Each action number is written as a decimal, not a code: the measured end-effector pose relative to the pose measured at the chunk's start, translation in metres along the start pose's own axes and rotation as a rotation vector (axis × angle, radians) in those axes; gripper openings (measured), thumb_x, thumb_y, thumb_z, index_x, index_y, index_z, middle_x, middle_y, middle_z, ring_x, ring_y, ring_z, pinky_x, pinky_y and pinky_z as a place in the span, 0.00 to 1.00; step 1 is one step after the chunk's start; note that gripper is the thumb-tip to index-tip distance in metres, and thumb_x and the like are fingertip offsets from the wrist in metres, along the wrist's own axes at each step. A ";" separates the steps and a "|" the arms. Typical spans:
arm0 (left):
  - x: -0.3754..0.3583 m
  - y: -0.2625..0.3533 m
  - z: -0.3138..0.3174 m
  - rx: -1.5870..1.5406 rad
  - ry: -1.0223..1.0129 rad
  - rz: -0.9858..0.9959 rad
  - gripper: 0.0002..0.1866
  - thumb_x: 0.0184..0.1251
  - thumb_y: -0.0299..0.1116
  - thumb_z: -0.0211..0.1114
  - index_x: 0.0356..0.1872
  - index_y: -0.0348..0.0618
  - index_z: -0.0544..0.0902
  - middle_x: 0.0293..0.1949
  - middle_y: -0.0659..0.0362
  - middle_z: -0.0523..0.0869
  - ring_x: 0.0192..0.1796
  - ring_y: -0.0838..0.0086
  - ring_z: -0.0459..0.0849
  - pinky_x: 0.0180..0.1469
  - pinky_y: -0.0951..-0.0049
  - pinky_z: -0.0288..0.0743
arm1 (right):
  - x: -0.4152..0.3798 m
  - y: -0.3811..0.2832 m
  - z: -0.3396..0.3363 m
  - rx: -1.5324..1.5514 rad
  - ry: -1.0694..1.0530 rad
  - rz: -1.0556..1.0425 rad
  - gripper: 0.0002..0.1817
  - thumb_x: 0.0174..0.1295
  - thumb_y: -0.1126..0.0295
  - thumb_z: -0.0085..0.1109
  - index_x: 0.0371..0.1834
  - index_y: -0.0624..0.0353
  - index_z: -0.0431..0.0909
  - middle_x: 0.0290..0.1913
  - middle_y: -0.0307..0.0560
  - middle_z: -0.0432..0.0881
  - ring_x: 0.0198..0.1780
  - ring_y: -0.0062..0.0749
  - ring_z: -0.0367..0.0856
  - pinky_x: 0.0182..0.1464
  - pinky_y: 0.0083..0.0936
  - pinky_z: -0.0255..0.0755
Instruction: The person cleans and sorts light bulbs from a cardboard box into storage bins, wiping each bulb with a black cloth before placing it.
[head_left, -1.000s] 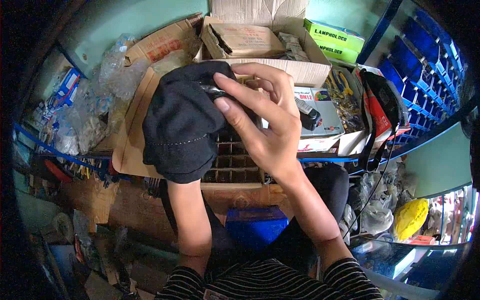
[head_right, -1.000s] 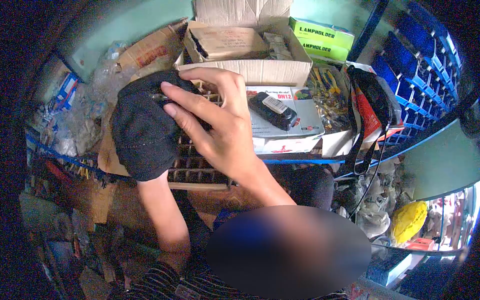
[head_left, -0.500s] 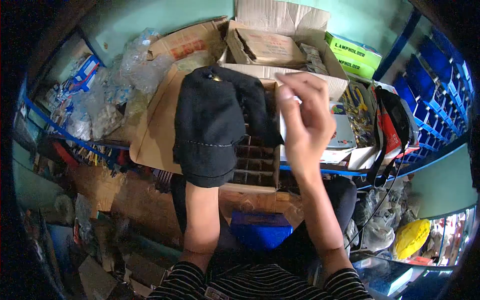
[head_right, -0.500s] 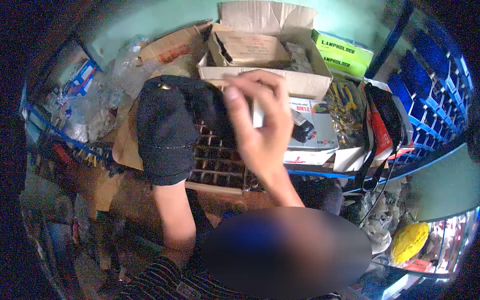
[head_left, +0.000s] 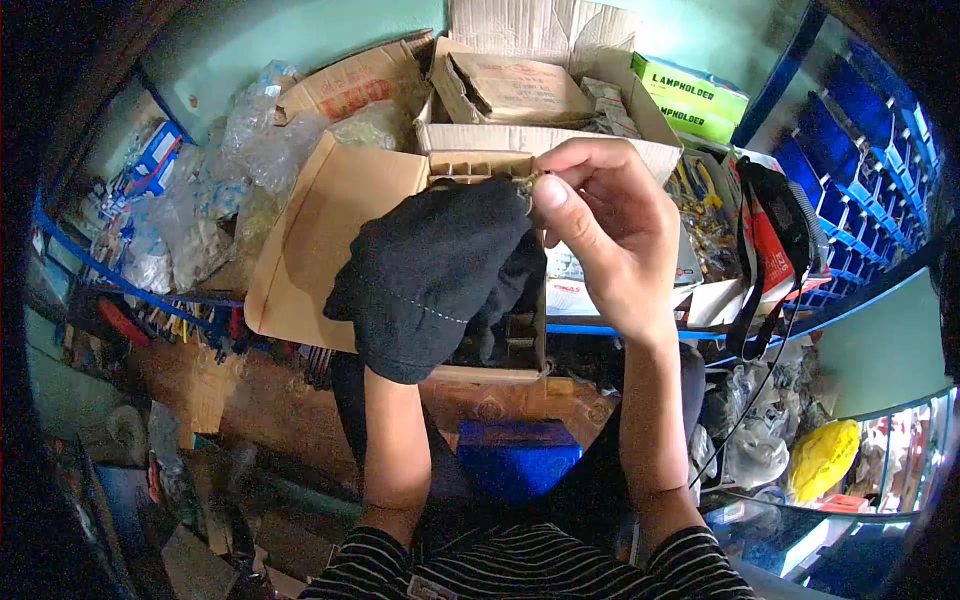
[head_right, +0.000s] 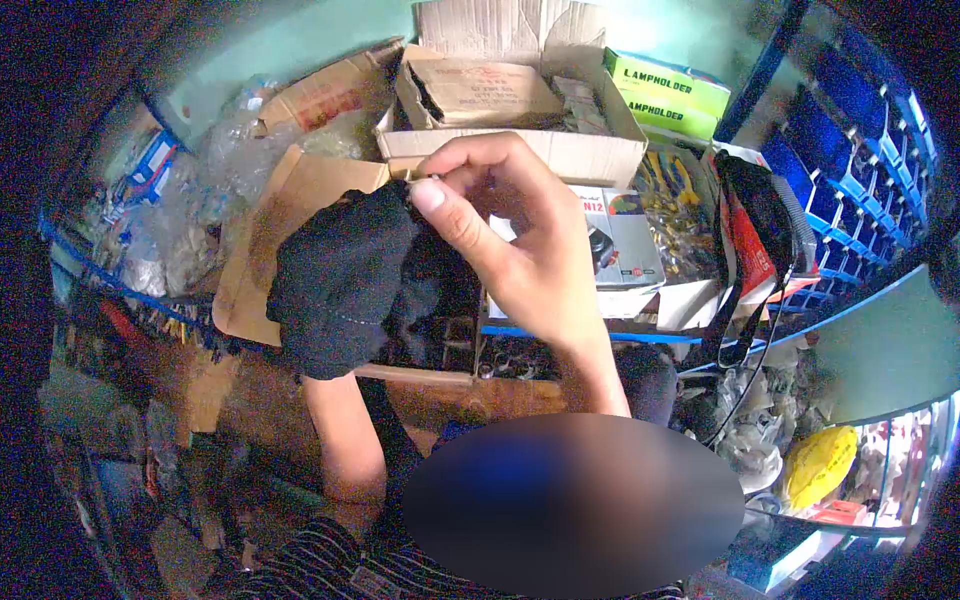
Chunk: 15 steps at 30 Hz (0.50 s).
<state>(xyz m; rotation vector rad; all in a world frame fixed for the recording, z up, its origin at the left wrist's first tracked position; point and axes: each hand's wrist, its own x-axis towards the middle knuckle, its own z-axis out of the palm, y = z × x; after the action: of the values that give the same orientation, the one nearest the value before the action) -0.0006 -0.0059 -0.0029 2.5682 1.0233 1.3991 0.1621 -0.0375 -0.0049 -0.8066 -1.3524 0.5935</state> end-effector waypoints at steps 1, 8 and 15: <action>0.000 0.000 0.001 -0.006 0.000 -0.011 0.16 0.63 0.30 0.65 0.51 0.39 0.82 0.44 0.46 0.86 0.48 0.55 0.85 0.50 0.59 0.78 | 0.000 -0.001 -0.001 0.035 -0.002 0.037 0.10 0.68 0.67 0.66 0.45 0.61 0.79 0.36 0.37 0.83 0.38 0.16 0.79 0.42 0.17 0.74; 0.002 0.008 0.006 -0.138 -0.071 -0.216 0.16 0.64 0.31 0.65 0.52 0.39 0.82 0.44 0.47 0.86 0.48 0.55 0.85 0.50 0.60 0.78 | 0.000 -0.004 0.001 -0.021 0.006 0.136 0.13 0.68 0.65 0.67 0.40 0.63 0.77 0.33 0.40 0.83 0.35 0.18 0.79 0.39 0.19 0.74; -0.009 -0.004 0.011 0.184 0.166 0.230 0.14 0.69 0.35 0.61 0.51 0.41 0.81 0.46 0.46 0.85 0.43 0.53 0.87 0.46 0.61 0.80 | -0.004 -0.008 0.001 -0.146 -0.032 0.110 0.13 0.68 0.65 0.66 0.38 0.63 0.74 0.31 0.45 0.81 0.32 0.26 0.80 0.37 0.26 0.74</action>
<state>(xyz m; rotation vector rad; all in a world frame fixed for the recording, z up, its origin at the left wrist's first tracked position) 0.0025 -0.0048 -0.0171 2.8186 0.9417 1.6710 0.1603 -0.0455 -0.0005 -0.9987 -1.3986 0.6004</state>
